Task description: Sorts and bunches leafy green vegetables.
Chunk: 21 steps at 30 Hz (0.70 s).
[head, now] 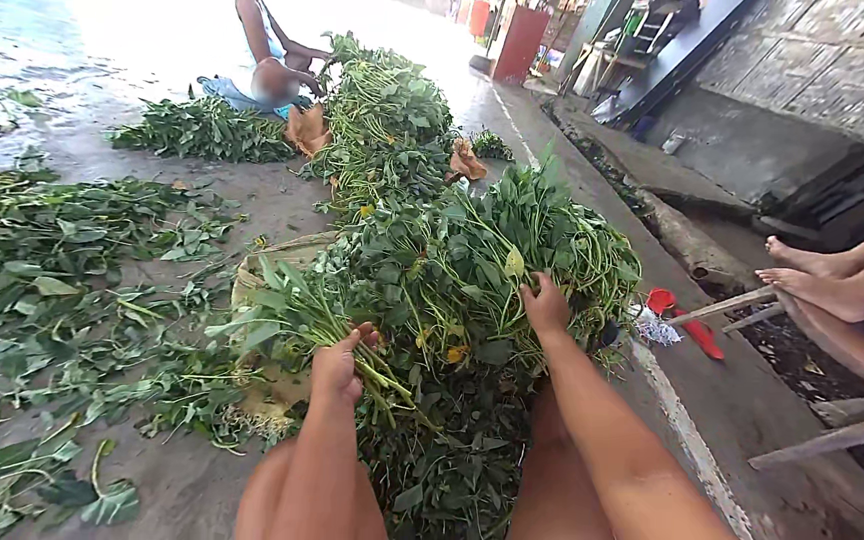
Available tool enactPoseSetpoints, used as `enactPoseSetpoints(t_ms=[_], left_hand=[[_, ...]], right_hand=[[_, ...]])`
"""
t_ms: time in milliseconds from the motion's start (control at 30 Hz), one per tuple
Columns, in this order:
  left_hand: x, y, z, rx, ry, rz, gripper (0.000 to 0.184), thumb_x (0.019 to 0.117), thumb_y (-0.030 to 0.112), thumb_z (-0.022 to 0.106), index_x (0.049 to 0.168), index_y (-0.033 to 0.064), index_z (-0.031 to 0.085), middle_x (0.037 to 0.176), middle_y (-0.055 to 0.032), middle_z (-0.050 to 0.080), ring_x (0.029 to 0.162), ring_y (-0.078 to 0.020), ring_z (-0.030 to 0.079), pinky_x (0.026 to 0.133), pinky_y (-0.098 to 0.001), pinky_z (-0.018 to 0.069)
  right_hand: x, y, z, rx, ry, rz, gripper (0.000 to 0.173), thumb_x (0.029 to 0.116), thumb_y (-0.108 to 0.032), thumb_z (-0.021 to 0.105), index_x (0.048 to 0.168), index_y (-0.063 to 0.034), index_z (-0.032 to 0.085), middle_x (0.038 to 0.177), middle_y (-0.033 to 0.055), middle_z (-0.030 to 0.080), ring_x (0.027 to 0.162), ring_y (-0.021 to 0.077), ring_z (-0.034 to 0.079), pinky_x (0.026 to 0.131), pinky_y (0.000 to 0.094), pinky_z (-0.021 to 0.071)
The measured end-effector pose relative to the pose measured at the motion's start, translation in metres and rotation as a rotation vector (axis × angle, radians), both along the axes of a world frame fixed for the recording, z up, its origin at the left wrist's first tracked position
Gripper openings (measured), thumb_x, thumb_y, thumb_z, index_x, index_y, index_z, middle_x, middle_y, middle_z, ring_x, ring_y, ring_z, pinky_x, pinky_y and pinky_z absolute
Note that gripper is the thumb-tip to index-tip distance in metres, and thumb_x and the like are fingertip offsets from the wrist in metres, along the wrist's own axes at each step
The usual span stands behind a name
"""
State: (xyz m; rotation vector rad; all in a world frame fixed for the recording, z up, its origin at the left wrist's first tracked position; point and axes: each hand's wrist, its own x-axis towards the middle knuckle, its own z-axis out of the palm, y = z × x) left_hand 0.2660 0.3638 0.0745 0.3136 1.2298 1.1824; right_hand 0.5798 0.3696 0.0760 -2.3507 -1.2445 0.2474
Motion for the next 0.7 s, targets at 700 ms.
enactPoseSetpoints(t_ms=[700], left_hand=[[0.011, 0.004, 0.001, 0.145, -0.230, -0.108, 0.023, 0.1061, 0.000, 0.046, 0.129, -0.0030, 0.047, 0.103, -0.0126, 0.067, 0.084, -0.0159, 0.069, 0.074, -0.0278, 0.0587]], right_hand=[[-0.140, -0.079, -0.050, 0.303, 0.570, 0.662, 0.045, 0.0966, -0.004, 0.055, 0.139, 0.0095, 0.053, 0.131, 0.0242, 0.060, 0.108, 0.0215, 0.064, 0.091, 0.0341, 0.0544]])
